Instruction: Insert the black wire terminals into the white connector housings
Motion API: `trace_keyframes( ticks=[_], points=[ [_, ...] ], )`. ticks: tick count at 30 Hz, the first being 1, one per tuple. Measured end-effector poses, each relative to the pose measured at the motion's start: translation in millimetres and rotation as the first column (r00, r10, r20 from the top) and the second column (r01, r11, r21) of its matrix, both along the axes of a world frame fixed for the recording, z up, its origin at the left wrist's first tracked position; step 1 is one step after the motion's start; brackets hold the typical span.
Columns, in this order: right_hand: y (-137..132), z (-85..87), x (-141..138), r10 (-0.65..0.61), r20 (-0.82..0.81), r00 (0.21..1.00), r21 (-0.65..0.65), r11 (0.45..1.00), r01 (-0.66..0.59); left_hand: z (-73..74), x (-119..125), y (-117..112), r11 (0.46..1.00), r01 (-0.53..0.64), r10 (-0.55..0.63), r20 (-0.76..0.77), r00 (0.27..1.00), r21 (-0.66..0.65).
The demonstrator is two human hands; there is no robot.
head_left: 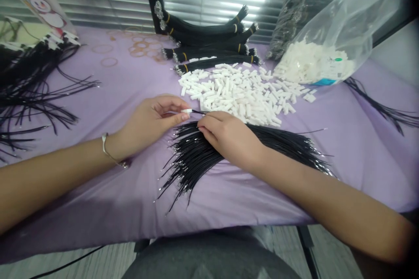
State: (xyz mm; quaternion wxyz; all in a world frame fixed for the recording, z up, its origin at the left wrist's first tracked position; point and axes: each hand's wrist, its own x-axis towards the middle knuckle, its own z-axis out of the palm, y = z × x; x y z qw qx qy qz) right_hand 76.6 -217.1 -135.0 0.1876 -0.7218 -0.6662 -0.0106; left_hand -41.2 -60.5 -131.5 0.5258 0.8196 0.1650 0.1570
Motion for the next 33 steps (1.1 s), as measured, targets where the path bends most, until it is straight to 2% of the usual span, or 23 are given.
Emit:
trace_keyframes(
  ticks=[6,11,14,18,23,26,29,33],
  points=[
    [7.2,-3.3,5.6,0.02,-0.128,0.992,0.004,1.0,-0.019,-2.7,2.9,-0.3,0.996,0.017,-0.021,-0.05,0.999,-0.093],
    [10.1,-2.5,10.6,0.021,-0.229,0.973,0.018,1.0,-0.017,-0.4,1.3,0.9,0.988,0.113,-0.121,-0.068,0.99,-0.108],
    [11.3,-0.8,11.6,0.018,-0.27,0.963,0.009,1.0,-0.016,-0.5,1.7,1.8,0.988,0.101,-0.112,-0.086,0.99,-0.119],
    [12.7,1.5,10.3,0.0,-0.265,0.964,-0.039,0.999,-0.011,-5.3,5.0,3.0,0.986,0.054,-0.068,-0.084,0.994,-0.157],
    [10.0,-0.1,3.2,-0.018,-0.174,0.985,-0.084,0.996,0.003,-6.3,5.8,2.6,0.979,0.043,-0.061,-0.086,0.994,-0.198],
    [6.0,-1.1,-0.5,-0.045,-0.195,0.98,-0.071,0.997,0.032,-3.5,4.2,2.5,0.974,0.031,-0.052,-0.088,0.995,-0.223],
    [2.8,-0.1,-0.5,-0.052,-0.318,0.947,-0.038,0.998,0.042,-1.7,3.3,2.9,0.969,0.024,-0.047,-0.089,0.995,-0.245],
    [0.6,1.5,2.1,0.035,-0.434,0.9,0.074,0.997,-0.003,-3.3,3.1,4.6,0.952,0.018,-0.039,-0.061,0.997,-0.306]
  ],
)
